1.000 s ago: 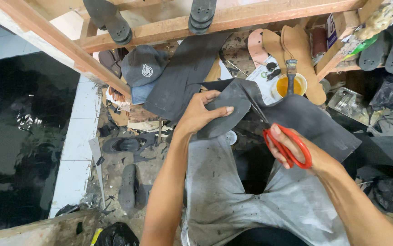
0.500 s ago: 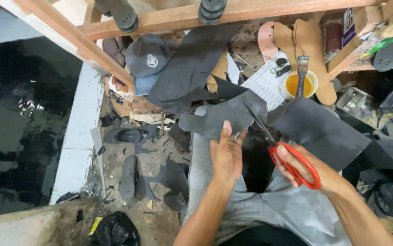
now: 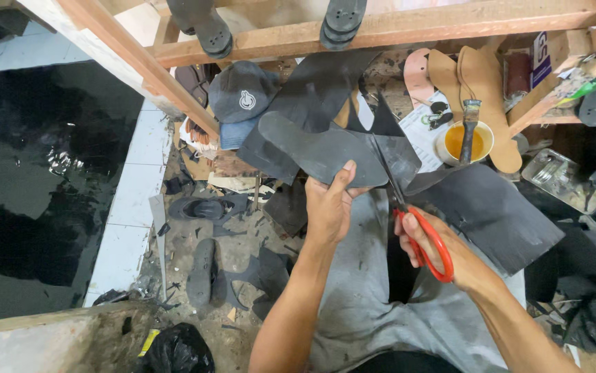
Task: The person uses red-handled scissors to cut a black rubber sheet into shoe insole shapes. They repeatedly place a finished insole as a template on the sheet, cut around it, and trim the edges to match the template shape.
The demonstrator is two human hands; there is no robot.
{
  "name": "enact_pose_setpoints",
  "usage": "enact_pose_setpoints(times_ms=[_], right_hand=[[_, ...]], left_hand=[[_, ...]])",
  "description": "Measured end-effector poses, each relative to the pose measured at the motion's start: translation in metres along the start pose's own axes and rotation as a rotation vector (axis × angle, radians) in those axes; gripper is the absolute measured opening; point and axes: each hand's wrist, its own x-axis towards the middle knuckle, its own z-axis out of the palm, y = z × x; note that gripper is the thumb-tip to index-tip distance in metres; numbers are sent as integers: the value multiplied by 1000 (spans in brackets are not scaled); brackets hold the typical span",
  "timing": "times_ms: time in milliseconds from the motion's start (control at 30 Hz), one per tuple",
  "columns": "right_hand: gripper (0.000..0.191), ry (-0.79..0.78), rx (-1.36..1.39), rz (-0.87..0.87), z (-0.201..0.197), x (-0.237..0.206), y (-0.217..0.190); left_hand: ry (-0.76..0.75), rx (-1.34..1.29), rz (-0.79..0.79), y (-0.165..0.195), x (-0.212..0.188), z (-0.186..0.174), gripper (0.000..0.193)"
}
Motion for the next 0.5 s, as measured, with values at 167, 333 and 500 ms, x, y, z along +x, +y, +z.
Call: enact_pose_setpoints(times_ms=[167, 333, 500], right_hand=[[53, -14, 30, 63, -7, 1, -5], [54, 25, -22, 108, -9, 2, -7], [56, -15, -6, 93, -12, 4, -10]], left_hand=[[-48, 44, -72, 11, 16, -5, 29], [-68, 76, -102, 10, 26, -13, 29], [-55, -3, -110, 11, 35, -19, 26]])
